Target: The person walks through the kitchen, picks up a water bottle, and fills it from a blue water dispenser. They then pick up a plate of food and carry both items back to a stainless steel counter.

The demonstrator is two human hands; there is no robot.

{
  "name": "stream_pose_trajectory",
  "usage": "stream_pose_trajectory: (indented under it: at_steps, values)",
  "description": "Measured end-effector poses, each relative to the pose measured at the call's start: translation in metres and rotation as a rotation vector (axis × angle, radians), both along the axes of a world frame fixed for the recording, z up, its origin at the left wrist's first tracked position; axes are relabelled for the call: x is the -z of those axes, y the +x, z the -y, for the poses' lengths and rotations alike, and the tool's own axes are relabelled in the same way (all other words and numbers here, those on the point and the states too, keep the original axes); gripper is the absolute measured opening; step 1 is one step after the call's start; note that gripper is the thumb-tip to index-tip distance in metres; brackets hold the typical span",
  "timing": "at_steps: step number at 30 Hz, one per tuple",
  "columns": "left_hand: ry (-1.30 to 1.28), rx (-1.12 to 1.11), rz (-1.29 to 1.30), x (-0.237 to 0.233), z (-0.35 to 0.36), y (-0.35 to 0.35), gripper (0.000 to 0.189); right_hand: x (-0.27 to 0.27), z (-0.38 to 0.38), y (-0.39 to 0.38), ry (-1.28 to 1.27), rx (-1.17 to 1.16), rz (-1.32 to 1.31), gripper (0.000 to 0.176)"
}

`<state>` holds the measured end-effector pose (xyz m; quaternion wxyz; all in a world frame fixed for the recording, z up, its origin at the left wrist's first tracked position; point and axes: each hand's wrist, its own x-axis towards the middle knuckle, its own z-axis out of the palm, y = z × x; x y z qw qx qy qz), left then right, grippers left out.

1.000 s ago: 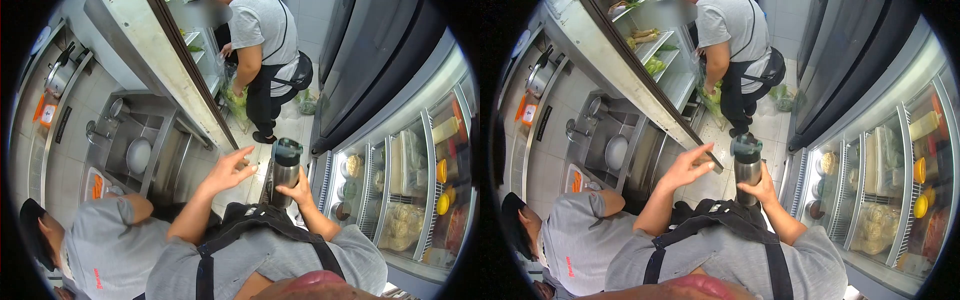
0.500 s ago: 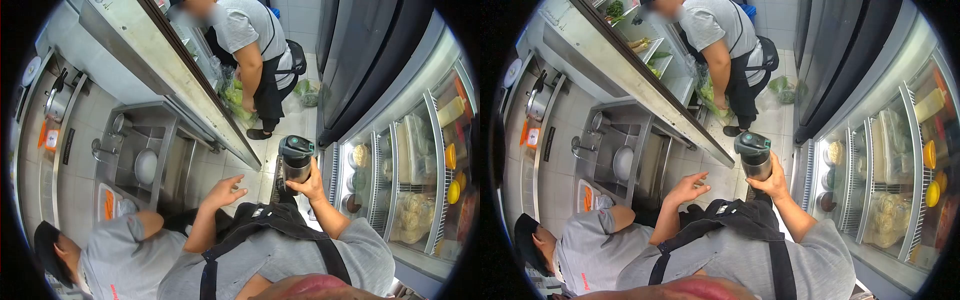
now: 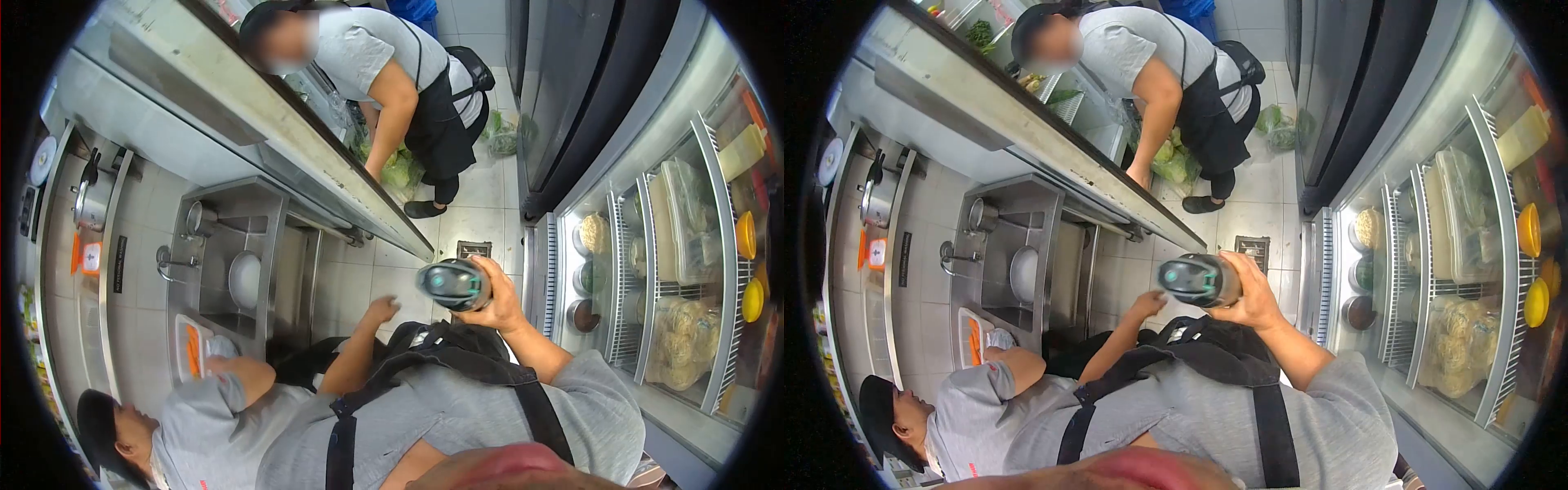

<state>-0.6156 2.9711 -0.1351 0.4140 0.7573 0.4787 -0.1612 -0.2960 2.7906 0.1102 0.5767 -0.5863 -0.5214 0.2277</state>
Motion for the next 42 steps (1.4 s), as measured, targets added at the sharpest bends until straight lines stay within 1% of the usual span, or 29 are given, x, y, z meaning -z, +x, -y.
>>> stream_pose_trajectory:
  at_steps: [1,2,4,5,6,7,8,10,11,13,15,17,19,20,23,24,26,27,28,30,34,37,42]
  values:
    - [0.327,0.352,-0.304,0.066,-0.001,-0.037,0.06,0.002,-0.002,0.001,0.042,0.012,0.1,0.094]
    - [0.08,0.562,-0.595,0.026,0.009,-0.033,0.062,0.004,-0.004,0.004,0.084,0.032,0.2,0.092]
    - [-0.314,0.679,-0.634,0.056,0.017,-0.066,0.051,0.003,0.002,0.01,0.04,0.052,0.142,0.09]
    - [-0.333,0.455,-0.321,0.073,0.021,-0.1,0.047,0.006,0.007,0.012,0.032,0.063,0.136,0.09]
    - [-0.408,0.251,0.036,0.086,0.026,-0.129,0.042,0.009,0.01,0.014,0.028,0.069,0.131,0.091]
    - [-0.487,0.142,0.356,0.092,0.032,-0.154,0.038,0.014,0.013,0.014,0.035,0.077,0.147,0.091]
    - [-0.491,0.137,0.347,0.078,0.037,-0.15,0.038,0.017,0.014,0.014,0.031,0.075,0.137,0.091]
    - [-0.258,0.344,-0.241,0.045,0.041,-0.13,0.035,0.022,0.014,0.015,0.008,0.048,0.165,0.09]
    - [-0.257,0.339,-0.251,0.038,0.04,-0.119,0.035,0.025,0.016,0.015,0.003,0.051,0.156,0.09]
    - [-0.219,0.269,-0.471,0.022,0.036,-0.1,0.031,0.024,0.017,0.017,-0.005,0.04,0.155,0.09]
    - [-0.187,0.507,-0.355,0.08,0.016,-0.117,0.032,0.027,0.019,0.016,-0.014,0.003,0.175,0.09]
    - [-0.099,0.153,-0.308,0.076,0.014,-0.089,0.041,0.029,0.02,0.02,-0.011,-0.034,0.203,0.09]
    - [-0.141,-0.194,-0.192,0.021,0.018,-0.042,0.052,0.034,0.018,0.02,-0.004,-0.074,0.244,0.09]
    - [-0.138,-0.194,-0.189,0.022,0.016,-0.032,0.052,0.034,0.016,0.019,-0.001,-0.074,0.246,0.09]
    - [-0.138,-0.089,-0.115,0.022,0.013,-0.003,0.053,0.032,0.017,0.021,-0.057,-0.036,0.227,0.09]
    - [-0.134,-0.093,-0.115,0.021,0.017,0.004,0.053,0.033,0.017,0.022,-0.052,-0.039,0.227,0.09]
    - [-0.224,-0.219,-0.119,0.03,0.031,0.001,0.048,0.035,0.017,0.02,-0.061,0.016,0.2,0.09]
    - [-0.329,0.049,-0.1,0.103,0.03,-0.032,0.044,0.032,0.017,0.021,-0.09,0.011,0.179,0.091]
    - [-0.425,0.299,-0.04,0.146,0.03,-0.051,0.04,0.033,0.016,0.02,-0.078,0.013,0.176,0.091]
    - [-0.667,0.019,-0.299,0.137,0.071,-0.051,0.031,0.035,0.017,0.022,-0.122,0.015,0.192,0.091]
    - [-0.616,0.057,-0.309,0.108,0.091,-0.038,0.031,0.036,0.011,0.023,-0.15,0.011,0.18,0.092]
    - [-0.562,0.094,-0.3,0.086,0.081,-0.027,0.03,0.038,0.003,0.028,-0.14,-0.019,0.191,0.093]
    - [-0.469,0.141,-0.273,0.063,0.059,-0.016,0.029,0.033,-0.012,0.031,-0.124,-0.054,0.213,0.094]
